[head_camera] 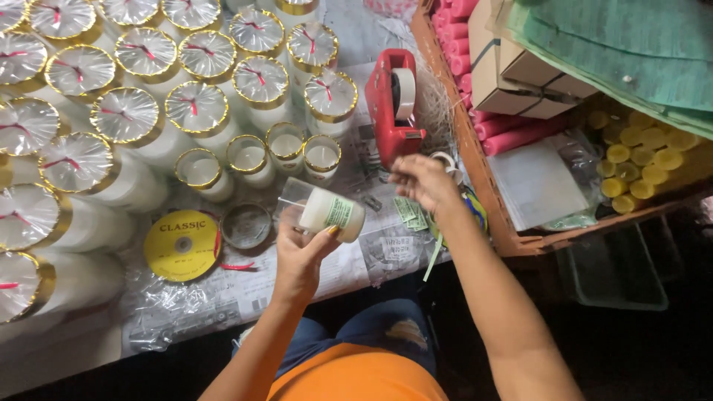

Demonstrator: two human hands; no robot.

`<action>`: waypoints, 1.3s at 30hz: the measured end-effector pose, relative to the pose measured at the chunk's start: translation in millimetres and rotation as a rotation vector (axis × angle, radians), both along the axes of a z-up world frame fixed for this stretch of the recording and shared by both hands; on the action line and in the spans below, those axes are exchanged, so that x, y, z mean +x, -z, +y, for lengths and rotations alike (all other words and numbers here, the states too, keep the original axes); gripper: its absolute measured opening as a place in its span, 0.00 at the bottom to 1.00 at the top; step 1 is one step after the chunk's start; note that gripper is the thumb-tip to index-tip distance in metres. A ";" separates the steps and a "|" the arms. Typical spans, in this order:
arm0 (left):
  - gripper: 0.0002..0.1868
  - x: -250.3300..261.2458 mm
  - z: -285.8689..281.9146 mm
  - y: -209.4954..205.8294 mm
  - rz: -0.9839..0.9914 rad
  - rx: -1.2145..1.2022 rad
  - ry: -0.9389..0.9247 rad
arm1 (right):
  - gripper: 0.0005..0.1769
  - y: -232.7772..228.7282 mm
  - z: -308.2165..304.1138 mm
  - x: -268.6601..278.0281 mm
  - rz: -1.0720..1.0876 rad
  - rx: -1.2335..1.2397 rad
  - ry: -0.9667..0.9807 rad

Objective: The person is manually labeling glass candle jars by cutting labels from a sheet with scissors and sticking them onto the jars.

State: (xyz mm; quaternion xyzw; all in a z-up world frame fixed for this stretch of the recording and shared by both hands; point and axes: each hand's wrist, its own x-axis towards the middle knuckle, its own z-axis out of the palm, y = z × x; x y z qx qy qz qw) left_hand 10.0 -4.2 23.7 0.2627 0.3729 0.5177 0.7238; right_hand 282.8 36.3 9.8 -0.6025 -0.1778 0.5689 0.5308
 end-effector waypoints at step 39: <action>0.43 -14.0 -10.9 -13.3 0.123 0.298 -0.158 | 0.14 -7.6 -89.6 -170.1 -0.571 0.323 0.088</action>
